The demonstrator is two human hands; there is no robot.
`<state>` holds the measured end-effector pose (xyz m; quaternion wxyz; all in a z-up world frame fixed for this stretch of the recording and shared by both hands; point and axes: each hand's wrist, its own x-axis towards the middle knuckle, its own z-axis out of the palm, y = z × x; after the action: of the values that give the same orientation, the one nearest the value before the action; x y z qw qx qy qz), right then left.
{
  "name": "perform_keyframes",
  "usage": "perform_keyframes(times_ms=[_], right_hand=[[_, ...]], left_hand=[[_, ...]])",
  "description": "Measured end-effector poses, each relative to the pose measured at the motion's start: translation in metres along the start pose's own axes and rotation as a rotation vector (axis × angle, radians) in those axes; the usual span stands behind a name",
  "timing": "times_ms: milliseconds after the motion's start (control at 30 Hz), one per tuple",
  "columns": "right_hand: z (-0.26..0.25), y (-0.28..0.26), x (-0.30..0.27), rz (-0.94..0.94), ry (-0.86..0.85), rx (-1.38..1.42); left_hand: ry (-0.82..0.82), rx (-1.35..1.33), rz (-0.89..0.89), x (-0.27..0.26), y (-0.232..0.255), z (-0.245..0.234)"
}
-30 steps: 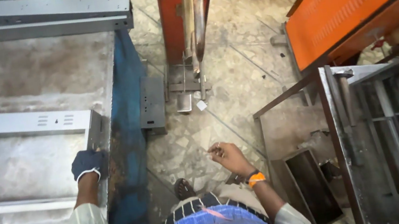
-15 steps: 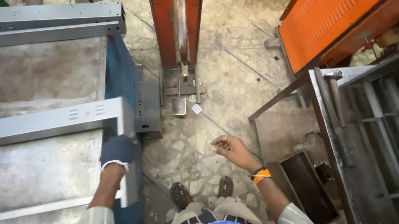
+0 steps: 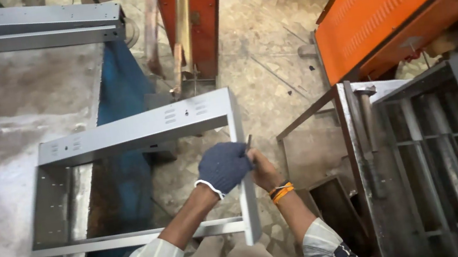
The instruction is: Assembling and spot welding sheet metal components to construct a rectangular metal casing.
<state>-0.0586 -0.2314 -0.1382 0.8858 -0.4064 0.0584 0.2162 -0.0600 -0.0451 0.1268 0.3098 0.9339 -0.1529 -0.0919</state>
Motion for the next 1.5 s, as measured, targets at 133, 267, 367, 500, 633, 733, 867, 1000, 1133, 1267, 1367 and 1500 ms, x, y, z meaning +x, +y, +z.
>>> perform_keyframes(times_ms=[133,267,367,500,633,733,867,1000,1133,1267,1367,1500], right_hand=[[0.024,-0.055,-0.026,0.063,0.014,0.290],[0.033,-0.090,-0.029,0.036,-0.034,0.299],[0.097,-0.129,-0.045,0.050,-0.088,0.206],[0.141,-0.152,-0.057,0.010,-0.058,-0.134],[0.135,-0.171,-0.064,0.046,-0.047,-0.295],[0.130,-0.191,-0.066,0.082,-0.060,-0.436],[0.149,-0.215,-0.065,0.161,-0.125,-0.530],[0.167,-0.213,-0.051,0.205,-0.242,-0.533],[0.191,-0.212,-0.035,0.205,-0.281,-0.517],[0.206,-0.206,-0.022,0.209,-0.311,-0.431],[0.211,-0.202,-0.006,0.198,-0.321,-0.373],[0.196,-0.185,0.022,0.167,-0.302,-0.333]], left_hand=[[0.087,-0.068,0.023,-0.006,0.061,-0.020],[0.245,-0.176,0.032,-0.008,0.071,-0.026],[0.314,-0.280,-0.017,-0.018,0.057,-0.037],[0.254,-0.538,-0.213,-0.031,0.025,-0.023],[0.173,-0.762,-0.378,-0.041,0.034,0.002],[0.155,-1.015,-0.292,-0.041,0.032,0.022],[0.070,-1.049,-0.280,-0.050,0.032,0.012],[0.089,-1.045,-0.244,-0.073,0.025,-0.006],[0.131,-1.241,-0.285,-0.096,-0.014,0.003],[0.052,-1.193,-0.337,-0.103,-0.030,-0.009],[0.038,-1.215,-0.253,-0.090,-0.027,-0.032],[0.093,-1.063,-0.115,-0.074,-0.042,-0.037]])
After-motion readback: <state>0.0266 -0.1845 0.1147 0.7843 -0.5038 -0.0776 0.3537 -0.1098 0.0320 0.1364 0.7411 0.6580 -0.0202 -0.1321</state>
